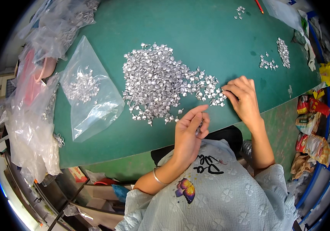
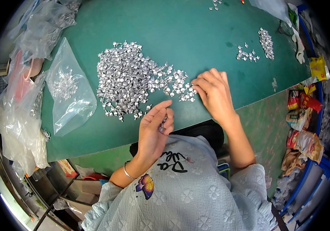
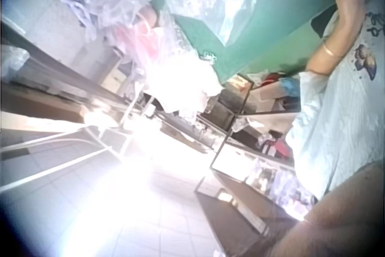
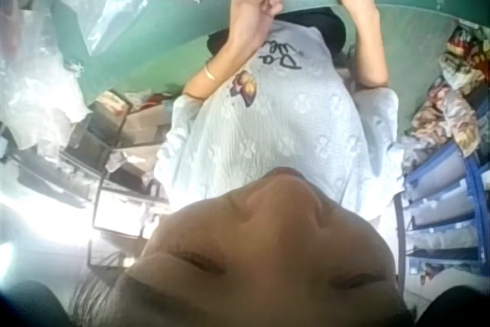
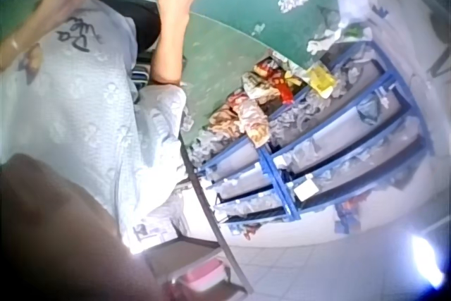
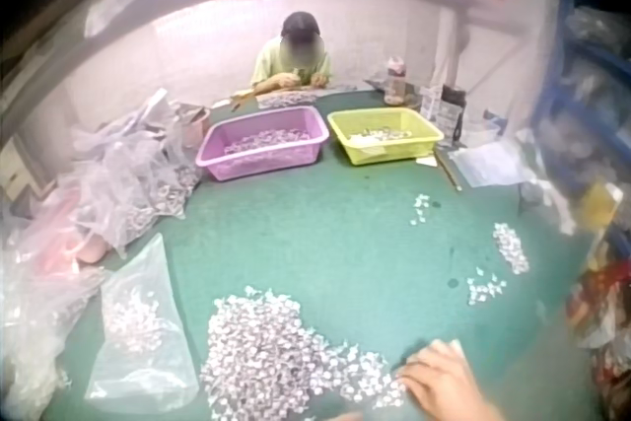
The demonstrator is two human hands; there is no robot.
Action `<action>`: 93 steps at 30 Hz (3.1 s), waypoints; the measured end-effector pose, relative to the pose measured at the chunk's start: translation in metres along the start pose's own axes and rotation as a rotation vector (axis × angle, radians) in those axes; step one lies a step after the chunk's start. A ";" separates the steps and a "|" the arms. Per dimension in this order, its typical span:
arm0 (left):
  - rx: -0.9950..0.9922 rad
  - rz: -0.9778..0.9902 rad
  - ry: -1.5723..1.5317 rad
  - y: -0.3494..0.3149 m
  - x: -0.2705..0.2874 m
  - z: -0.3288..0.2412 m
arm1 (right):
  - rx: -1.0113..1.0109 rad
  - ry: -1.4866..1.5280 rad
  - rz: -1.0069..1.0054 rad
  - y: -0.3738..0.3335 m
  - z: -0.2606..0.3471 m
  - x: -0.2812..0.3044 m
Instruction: The person sits at a green workbench and repeatedly picks up small silver metal pieces and white plastic components. They manually join the two parts together by hand and place the assembled units into a pile on the table. The process is repetitive, involving picking, joining, and placing without the use of tools.
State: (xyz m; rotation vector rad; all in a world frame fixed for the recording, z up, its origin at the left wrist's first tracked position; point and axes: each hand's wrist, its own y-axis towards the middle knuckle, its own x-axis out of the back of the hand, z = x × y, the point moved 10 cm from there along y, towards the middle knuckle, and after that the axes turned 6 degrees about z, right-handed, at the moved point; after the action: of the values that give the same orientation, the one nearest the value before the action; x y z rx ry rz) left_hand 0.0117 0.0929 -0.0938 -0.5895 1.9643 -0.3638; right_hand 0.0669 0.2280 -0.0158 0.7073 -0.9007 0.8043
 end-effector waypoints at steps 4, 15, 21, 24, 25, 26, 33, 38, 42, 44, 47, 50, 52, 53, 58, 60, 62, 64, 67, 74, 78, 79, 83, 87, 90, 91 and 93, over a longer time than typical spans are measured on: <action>-0.006 0.033 0.017 0.000 -0.006 -0.002 | -0.188 0.340 -0.059 -0.006 -0.018 0.007; -0.388 0.199 0.394 -0.008 -0.050 -0.039 | -0.470 1.684 0.089 -0.031 0.022 -0.029; -0.412 0.171 0.485 -0.011 -0.051 -0.044 | -0.537 1.803 0.178 -0.039 0.031 -0.041; -0.390 0.142 0.555 -0.010 -0.050 -0.045 | -0.545 1.784 0.173 -0.039 0.031 -0.043; -0.391 0.127 0.569 -0.010 -0.050 -0.045 | -0.555 1.764 0.166 -0.038 0.031 -0.041; -0.391 0.113 0.583 -0.010 -0.050 -0.046 | -0.567 1.773 0.167 -0.041 0.028 -0.044; -0.185 0.029 0.318 0.001 -0.033 -0.026 | -0.430 1.237 0.009 -0.035 -0.004 -0.010; -0.136 0.018 0.248 0.004 -0.022 -0.019 | -0.574 0.175 -0.514 -0.044 -0.118 0.069; -0.130 0.027 0.241 0.007 -0.021 -0.015 | -0.465 -0.108 -0.498 -0.029 -0.130 0.083; -0.121 0.023 0.235 0.010 -0.022 -0.014 | -0.424 -0.216 -0.442 -0.019 -0.130 0.077; -0.109 0.036 0.238 0.013 -0.021 -0.011 | -0.429 -0.308 -0.406 -0.016 -0.133 0.069; -0.109 0.039 0.226 0.016 -0.023 -0.011 | -0.459 -0.177 -0.424 -0.020 -0.138 0.071; -0.104 0.026 0.232 0.015 -0.023 -0.012 | -0.538 0.271 -0.455 -0.028 -0.148 0.069; -0.098 0.020 0.233 0.016 -0.022 -0.011 | -0.596 0.643 -0.471 -0.034 -0.151 0.061; -0.085 0.039 0.189 0.022 -0.024 -0.007 | -0.380 1.901 -0.249 -0.026 -0.098 0.027; -0.077 0.043 0.184 0.024 -0.025 -0.005 | -0.334 2.088 -0.168 -0.024 -0.079 0.022; -0.068 0.045 0.188 0.024 -0.027 -0.005 | -0.351 2.184 -0.139 -0.025 -0.070 0.019; -0.065 0.051 0.178 0.024 -0.026 -0.005 | -0.356 2.247 -0.109 -0.023 -0.063 0.017; -0.046 0.058 0.200 0.022 -0.027 -0.005 | -0.448 1.933 -0.225 -0.027 -0.086 0.016; 0.093 0.217 0.010 0.018 -0.048 -0.001 | -0.402 -0.394 -0.417 -0.028 -0.129 0.074; 0.133 0.293 -0.070 0.013 -0.055 -0.001 | -0.348 -0.192 -0.471 -0.021 -0.099 0.085; 0.138 0.308 -0.083 0.012 -0.057 -0.001 | -0.322 -0.091 -0.478 -0.020 -0.082 0.089; 0.113 0.299 -0.014 0.006 -0.062 -0.004 | -0.037 0.437 -0.238 -0.014 0.016 0.080; 0.072 0.263 0.070 -0.001 -0.065 -0.010 | 0.033 0.525 -0.138 -0.014 0.049 0.071; 0.017 0.264 0.136 -0.005 -0.066 -0.015 | 0.003 0.559 -0.144 -0.017 0.051 0.070; 0.003 0.264 0.155 -0.007 -0.066 -0.016 | 0.002 0.561 -0.148 -0.018 0.054 0.070; -0.014 0.245 0.163 -0.011 -0.068 -0.019 | -0.003 0.578 -0.151 -0.020 0.057 0.070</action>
State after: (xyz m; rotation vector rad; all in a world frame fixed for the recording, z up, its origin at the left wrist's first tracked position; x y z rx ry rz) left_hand 0.0221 0.1212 -0.0291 -0.3296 2.1681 -0.2511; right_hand 0.0879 0.1925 0.0667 0.4908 -0.3231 0.8110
